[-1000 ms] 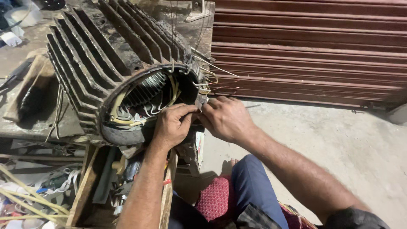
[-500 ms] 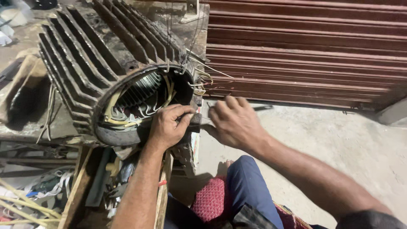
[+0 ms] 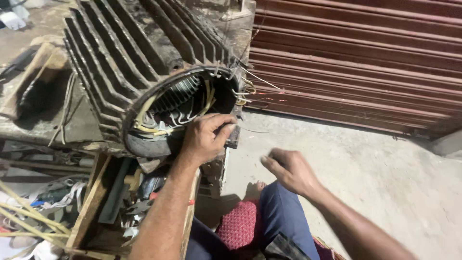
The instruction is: The person uses a hammer to tap and adjust wires inside the stator of an electrical motor. The person repeatedly hammers the wire connections while holding them in place with the other hand.
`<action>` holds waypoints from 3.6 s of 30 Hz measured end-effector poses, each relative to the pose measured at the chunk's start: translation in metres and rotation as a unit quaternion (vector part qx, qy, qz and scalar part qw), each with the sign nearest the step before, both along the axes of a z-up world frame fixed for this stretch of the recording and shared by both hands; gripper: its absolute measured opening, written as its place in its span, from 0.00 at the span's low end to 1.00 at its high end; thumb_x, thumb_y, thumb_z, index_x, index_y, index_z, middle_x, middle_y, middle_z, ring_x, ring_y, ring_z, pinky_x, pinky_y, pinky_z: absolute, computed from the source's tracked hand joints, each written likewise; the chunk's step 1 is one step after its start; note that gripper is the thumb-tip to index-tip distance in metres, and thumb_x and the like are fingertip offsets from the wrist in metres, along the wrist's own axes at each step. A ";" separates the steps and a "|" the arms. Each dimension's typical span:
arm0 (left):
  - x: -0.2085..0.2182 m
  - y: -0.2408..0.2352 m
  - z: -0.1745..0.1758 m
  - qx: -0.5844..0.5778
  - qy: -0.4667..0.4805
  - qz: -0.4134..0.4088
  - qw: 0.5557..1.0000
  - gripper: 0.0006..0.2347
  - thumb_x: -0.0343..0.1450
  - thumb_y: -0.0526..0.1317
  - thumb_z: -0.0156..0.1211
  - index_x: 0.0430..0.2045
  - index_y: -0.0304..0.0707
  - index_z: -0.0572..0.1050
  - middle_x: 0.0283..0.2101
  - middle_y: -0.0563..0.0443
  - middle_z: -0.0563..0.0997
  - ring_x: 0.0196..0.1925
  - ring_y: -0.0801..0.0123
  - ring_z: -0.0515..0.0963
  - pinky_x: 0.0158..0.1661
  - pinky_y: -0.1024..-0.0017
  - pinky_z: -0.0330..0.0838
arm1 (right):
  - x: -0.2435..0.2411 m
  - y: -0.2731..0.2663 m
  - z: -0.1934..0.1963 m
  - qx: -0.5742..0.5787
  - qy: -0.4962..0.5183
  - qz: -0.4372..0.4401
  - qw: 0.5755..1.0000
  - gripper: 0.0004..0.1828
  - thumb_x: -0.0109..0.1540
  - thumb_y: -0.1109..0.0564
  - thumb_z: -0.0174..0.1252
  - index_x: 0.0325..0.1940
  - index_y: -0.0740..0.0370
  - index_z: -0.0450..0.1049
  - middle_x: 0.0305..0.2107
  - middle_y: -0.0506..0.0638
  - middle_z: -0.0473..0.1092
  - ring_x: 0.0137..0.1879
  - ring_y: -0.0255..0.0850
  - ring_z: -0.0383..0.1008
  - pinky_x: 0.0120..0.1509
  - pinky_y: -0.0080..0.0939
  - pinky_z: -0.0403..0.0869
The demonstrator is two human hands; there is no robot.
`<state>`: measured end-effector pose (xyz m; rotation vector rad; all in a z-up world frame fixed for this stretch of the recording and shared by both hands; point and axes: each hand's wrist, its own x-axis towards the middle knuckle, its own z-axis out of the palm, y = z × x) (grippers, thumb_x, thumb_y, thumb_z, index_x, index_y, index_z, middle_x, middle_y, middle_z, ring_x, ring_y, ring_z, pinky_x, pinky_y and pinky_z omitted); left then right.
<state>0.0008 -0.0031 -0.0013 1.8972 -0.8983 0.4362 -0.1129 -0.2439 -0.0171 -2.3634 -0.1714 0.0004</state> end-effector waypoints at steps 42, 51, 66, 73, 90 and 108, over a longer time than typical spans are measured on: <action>-0.006 0.002 0.003 -0.004 -0.025 -0.011 1.000 0.04 0.69 0.33 0.62 0.34 0.37 0.81 0.32 0.44 0.82 0.33 0.54 0.83 0.33 0.63 0.75 | 0.010 -0.018 0.057 0.044 -0.036 0.045 0.997 0.27 0.68 0.47 0.43 0.64 0.64 0.72 0.45 0.61 0.73 0.52 0.50 0.74 0.57 0.49 0.73; -0.006 -0.002 0.004 0.034 -0.018 0.010 0.999 0.03 0.69 0.32 0.63 0.33 0.37 0.82 0.29 0.49 0.83 0.29 0.61 0.83 0.30 0.67 0.75 | 0.045 0.009 0.073 0.072 0.130 0.060 0.987 0.16 0.66 0.54 0.55 0.54 0.66 0.76 0.38 0.54 0.80 0.42 0.39 0.80 0.48 0.40 0.79; -0.010 -0.004 0.007 0.029 -0.053 0.018 0.998 0.03 0.69 0.33 0.64 0.32 0.39 0.82 0.33 0.48 0.84 0.33 0.56 0.84 0.33 0.64 0.76 | 0.059 0.008 0.037 0.143 0.241 0.021 0.960 0.11 0.63 0.55 0.58 0.44 0.64 0.79 0.21 0.49 0.74 0.25 0.34 0.72 0.28 0.36 0.70; -0.006 -0.003 -0.001 0.021 -0.063 0.026 0.997 0.04 0.68 0.34 0.66 0.34 0.37 0.81 0.32 0.45 0.83 0.32 0.52 0.83 0.33 0.61 0.76 | 0.029 -0.019 0.056 0.044 0.118 0.004 0.992 0.20 0.63 0.55 0.56 0.60 0.59 0.74 0.28 0.51 0.77 0.31 0.38 0.79 0.34 0.41 0.79; -0.003 -0.006 -0.004 0.001 -0.052 0.034 0.998 0.04 0.71 0.37 0.64 0.34 0.37 0.81 0.36 0.45 0.86 0.37 0.54 0.86 0.37 0.62 0.78 | 0.025 -0.022 0.015 -0.199 -0.348 -0.034 0.915 0.09 0.66 0.60 0.58 0.50 0.62 0.71 0.28 0.57 0.76 0.33 0.51 0.79 0.36 0.49 0.78; 0.000 -0.008 -0.003 0.010 0.000 0.026 1.000 0.05 0.70 0.37 0.65 0.34 0.35 0.80 0.34 0.43 0.85 0.35 0.55 0.86 0.33 0.64 0.78 | 0.059 -0.014 0.015 -0.305 -0.428 0.068 0.848 0.10 0.68 0.64 0.54 0.54 0.63 0.72 0.30 0.54 0.77 0.34 0.43 0.79 0.37 0.43 0.77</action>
